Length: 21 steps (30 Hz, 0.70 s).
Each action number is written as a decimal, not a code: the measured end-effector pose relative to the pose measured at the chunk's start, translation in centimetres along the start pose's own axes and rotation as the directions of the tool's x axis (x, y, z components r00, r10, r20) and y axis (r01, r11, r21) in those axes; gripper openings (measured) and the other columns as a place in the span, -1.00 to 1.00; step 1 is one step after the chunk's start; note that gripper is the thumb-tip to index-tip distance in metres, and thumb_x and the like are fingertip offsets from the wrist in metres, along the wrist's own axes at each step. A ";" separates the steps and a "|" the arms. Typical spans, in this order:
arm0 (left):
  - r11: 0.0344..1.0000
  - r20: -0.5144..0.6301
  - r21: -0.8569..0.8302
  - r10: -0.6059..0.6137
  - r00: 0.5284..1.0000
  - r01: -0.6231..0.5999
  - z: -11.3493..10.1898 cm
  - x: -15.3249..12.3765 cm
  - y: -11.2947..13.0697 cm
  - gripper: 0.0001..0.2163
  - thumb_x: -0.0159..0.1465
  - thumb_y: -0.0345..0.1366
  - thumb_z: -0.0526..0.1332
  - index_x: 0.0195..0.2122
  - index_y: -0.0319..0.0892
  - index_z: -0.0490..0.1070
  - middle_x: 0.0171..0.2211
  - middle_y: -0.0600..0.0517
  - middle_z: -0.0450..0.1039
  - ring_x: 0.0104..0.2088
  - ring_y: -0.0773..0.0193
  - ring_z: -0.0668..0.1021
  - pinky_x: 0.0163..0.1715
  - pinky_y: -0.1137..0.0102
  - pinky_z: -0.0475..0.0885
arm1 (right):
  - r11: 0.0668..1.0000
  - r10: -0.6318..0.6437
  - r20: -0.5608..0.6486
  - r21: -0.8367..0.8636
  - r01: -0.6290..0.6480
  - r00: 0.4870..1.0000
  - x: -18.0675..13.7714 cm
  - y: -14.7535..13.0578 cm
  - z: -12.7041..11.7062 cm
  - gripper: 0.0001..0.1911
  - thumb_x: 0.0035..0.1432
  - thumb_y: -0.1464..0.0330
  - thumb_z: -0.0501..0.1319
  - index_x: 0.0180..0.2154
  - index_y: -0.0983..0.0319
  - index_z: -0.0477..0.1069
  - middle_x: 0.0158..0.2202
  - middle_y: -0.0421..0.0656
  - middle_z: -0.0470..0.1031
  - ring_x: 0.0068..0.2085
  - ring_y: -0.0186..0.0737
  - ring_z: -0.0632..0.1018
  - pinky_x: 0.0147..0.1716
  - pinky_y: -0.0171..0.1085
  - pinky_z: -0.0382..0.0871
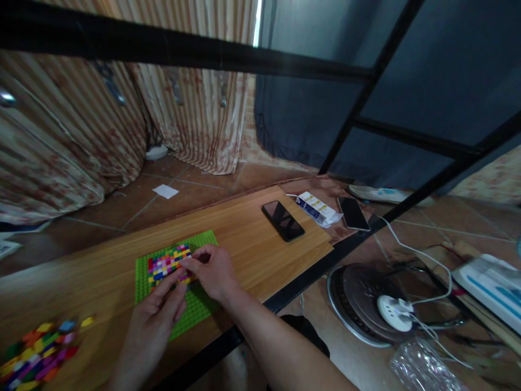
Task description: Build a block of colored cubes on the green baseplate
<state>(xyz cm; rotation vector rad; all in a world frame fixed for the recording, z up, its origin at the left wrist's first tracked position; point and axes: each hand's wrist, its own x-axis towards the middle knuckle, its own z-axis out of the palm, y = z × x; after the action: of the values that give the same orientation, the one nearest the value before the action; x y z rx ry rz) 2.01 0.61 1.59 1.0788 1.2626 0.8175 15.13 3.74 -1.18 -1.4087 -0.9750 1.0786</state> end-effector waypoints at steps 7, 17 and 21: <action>0.996 -0.009 0.086 0.032 0.999 -0.031 -0.3 0.4 -0.4 -0.24 0.04 0.16 0.28 0.16 -0.28 0.39 -0.68 0.21 0.12 -0.64 0.42 0.20 -0.63 0.50 0.08 | 1.000 0.010 0.012 0.017 -0.010 1.000 0.2 0.1 0.2 -0.77 -0.03 0.23 0.39 -0.42 0.24 0.46 -0.53 -0.27 0.48 -0.47 -0.34 0.48 -0.45 -0.35 0.33; 0.997 -0.083 0.060 0.046 0.996 -0.041 -0.2 0.9 -0.8 -0.33 -0.01 0.09 0.34 0.07 -0.24 0.48 -0.66 0.18 0.18 -0.62 0.41 0.26 -0.63 0.50 0.16 | 1.000 0.009 0.003 -0.007 -0.009 1.000 0.2 -0.3 0.5 -0.81 0.00 0.27 0.40 -0.40 0.23 0.48 -0.53 -0.30 0.46 -0.50 -0.38 0.44 -0.49 -0.38 0.27; 0.997 -0.132 0.056 0.062 0.989 -0.055 -0.3 1.3 -1.3 -0.34 -0.03 0.08 0.35 0.03 -0.24 0.51 -0.63 0.14 0.29 -0.61 0.41 0.28 -0.63 0.51 0.20 | 1.000 0.002 0.007 0.001 -0.002 1.000 0.2 0.0 0.7 -0.83 0.02 0.29 0.39 -0.37 0.24 0.48 -0.53 -0.30 0.44 -0.50 -0.38 0.43 -0.51 -0.39 0.25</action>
<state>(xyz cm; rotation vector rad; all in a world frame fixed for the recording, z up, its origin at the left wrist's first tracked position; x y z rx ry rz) 1.85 1.44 -0.04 1.1223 1.3761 0.9180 14.55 4.12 -1.18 -1.4060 -0.9787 1.0861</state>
